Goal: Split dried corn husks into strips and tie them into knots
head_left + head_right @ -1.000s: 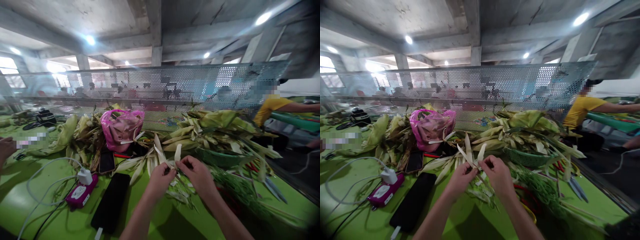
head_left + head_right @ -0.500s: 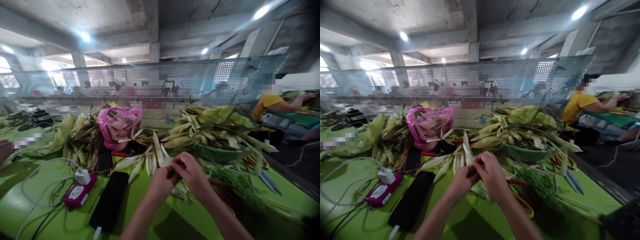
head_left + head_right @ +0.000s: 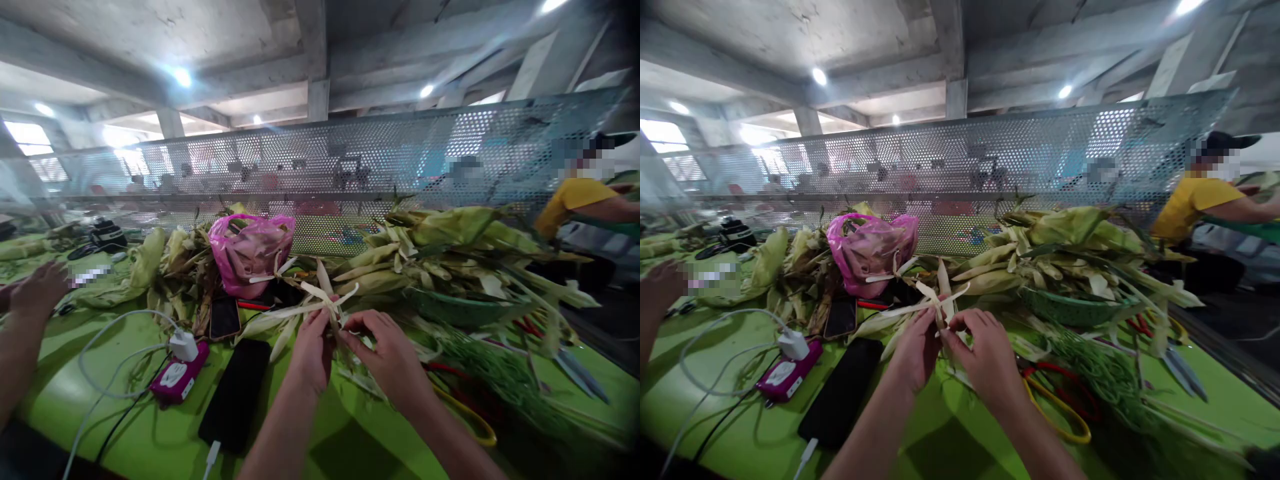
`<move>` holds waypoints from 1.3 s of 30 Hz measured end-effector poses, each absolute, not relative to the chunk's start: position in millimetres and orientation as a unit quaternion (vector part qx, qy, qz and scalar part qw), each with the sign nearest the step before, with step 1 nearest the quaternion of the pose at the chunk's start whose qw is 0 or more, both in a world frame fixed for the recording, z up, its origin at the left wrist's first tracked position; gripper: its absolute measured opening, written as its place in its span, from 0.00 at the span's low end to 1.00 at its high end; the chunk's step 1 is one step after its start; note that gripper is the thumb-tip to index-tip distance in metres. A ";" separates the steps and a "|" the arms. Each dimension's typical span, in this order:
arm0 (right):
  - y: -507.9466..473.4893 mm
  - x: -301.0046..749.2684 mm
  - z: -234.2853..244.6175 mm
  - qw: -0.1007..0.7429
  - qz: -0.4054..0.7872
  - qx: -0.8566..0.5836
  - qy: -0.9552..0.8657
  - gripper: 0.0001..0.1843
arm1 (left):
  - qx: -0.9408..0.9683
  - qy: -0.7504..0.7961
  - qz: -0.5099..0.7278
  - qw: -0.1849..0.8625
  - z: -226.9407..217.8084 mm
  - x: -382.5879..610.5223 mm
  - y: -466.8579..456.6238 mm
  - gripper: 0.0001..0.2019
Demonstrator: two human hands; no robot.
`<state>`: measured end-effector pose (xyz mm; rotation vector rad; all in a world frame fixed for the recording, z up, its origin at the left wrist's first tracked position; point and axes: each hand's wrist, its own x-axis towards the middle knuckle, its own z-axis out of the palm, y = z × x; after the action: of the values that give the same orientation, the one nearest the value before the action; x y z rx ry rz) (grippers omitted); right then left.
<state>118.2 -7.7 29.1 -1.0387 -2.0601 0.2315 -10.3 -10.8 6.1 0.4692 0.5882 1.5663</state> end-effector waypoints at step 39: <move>-1.5 124.0 23.1 0.388 0.288 -0.427 -0.765 0.11 | 0.295 0.361 0.637 0.614 14.1 -21.2 -16.6 0.18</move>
<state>124.0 -1.5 23.1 -1.0873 -1.9453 0.7317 -21.2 -16.6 14.1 0.6803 0.8328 1.4691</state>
